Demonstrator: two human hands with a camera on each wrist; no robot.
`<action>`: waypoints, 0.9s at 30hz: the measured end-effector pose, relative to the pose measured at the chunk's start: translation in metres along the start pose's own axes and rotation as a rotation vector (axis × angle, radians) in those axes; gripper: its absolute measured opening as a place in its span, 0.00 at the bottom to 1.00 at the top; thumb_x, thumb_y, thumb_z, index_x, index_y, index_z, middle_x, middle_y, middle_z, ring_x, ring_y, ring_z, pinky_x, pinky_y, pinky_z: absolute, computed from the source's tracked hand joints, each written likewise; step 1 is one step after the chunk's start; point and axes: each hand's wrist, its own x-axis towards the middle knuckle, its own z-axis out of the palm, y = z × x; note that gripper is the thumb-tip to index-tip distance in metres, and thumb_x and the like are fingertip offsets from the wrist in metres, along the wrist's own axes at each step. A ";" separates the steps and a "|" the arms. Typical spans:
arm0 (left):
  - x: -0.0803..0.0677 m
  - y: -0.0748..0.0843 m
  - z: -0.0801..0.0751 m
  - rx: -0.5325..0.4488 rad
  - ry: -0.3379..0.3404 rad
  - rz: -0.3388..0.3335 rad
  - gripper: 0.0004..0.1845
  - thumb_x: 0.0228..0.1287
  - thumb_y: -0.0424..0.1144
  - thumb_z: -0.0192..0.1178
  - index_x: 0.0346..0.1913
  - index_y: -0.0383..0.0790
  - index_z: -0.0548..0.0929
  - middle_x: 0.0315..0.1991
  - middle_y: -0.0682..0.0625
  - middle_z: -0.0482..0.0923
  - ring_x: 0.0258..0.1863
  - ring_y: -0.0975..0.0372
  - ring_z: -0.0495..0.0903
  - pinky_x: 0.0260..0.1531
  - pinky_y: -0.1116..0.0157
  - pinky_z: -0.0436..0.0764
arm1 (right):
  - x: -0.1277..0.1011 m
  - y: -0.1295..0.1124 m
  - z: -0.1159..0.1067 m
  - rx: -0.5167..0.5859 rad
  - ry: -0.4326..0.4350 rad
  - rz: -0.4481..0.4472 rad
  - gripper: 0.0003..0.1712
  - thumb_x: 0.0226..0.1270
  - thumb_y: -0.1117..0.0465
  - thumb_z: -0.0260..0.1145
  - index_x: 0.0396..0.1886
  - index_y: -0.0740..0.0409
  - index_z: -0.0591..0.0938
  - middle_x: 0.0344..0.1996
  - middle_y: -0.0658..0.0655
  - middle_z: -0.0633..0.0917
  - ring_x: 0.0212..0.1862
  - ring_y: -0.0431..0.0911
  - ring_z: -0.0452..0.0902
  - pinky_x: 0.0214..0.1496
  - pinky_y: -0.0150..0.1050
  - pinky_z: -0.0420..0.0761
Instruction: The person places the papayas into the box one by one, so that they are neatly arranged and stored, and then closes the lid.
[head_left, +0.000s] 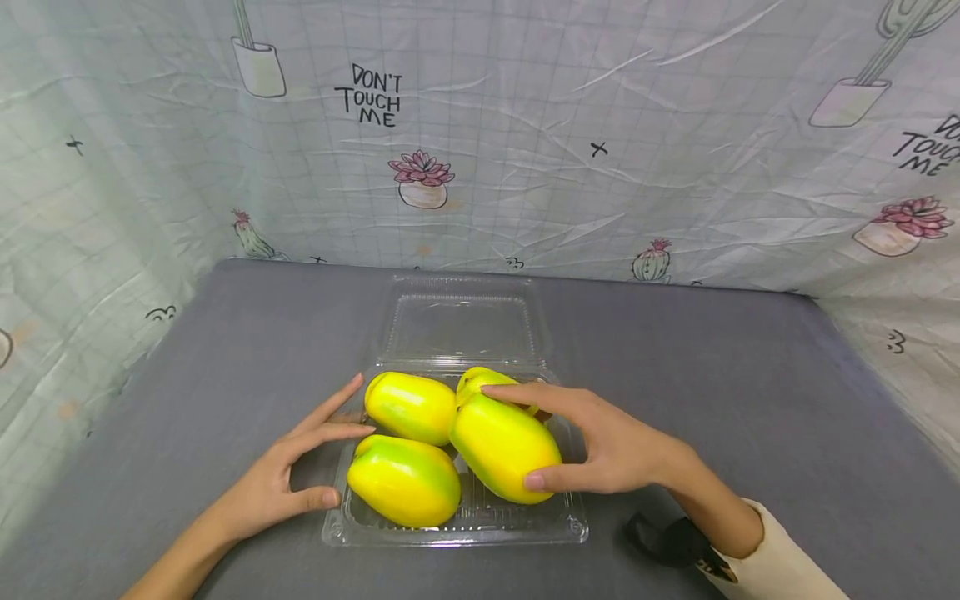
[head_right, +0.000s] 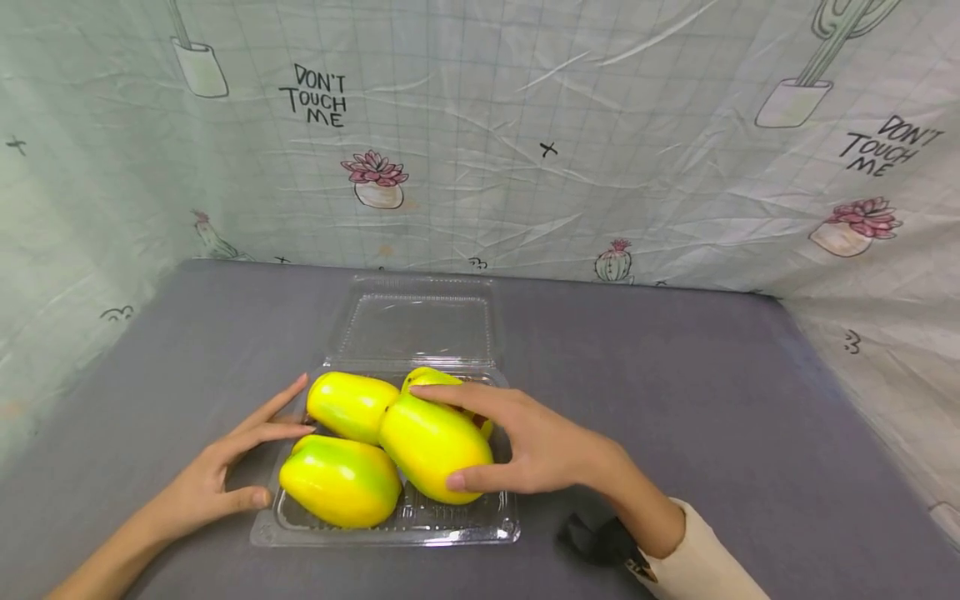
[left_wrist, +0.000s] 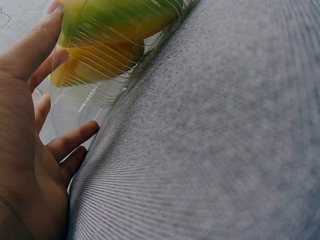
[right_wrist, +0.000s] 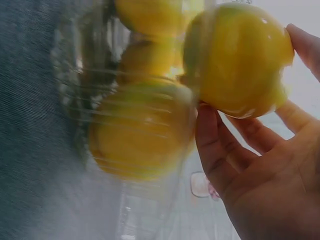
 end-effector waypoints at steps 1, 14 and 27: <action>0.000 0.000 0.000 -0.001 -0.001 0.002 0.31 0.49 0.40 0.66 0.57 0.32 0.70 0.67 0.32 0.42 0.63 0.41 0.48 0.60 0.70 0.51 | -0.002 0.003 0.002 -0.008 -0.006 -0.007 0.39 0.57 0.54 0.63 0.67 0.49 0.57 0.63 0.47 0.64 0.61 0.44 0.62 0.57 0.42 0.67; 0.005 0.001 0.001 -0.028 -0.015 0.003 0.31 0.49 0.39 0.65 0.57 0.31 0.69 0.67 0.32 0.41 0.62 0.42 0.52 0.60 0.72 0.52 | 0.001 -0.020 0.004 -0.077 -0.062 -0.049 0.39 0.55 0.57 0.64 0.66 0.52 0.60 0.59 0.47 0.67 0.58 0.41 0.63 0.55 0.41 0.69; 0.003 0.006 -0.001 -0.015 -0.012 -0.021 0.31 0.48 0.37 0.66 0.57 0.31 0.70 0.67 0.33 0.42 0.61 0.44 0.56 0.59 0.72 0.52 | 0.000 -0.006 0.013 -0.221 -0.076 -0.121 0.37 0.57 0.51 0.61 0.66 0.48 0.59 0.60 0.43 0.65 0.59 0.38 0.61 0.54 0.37 0.69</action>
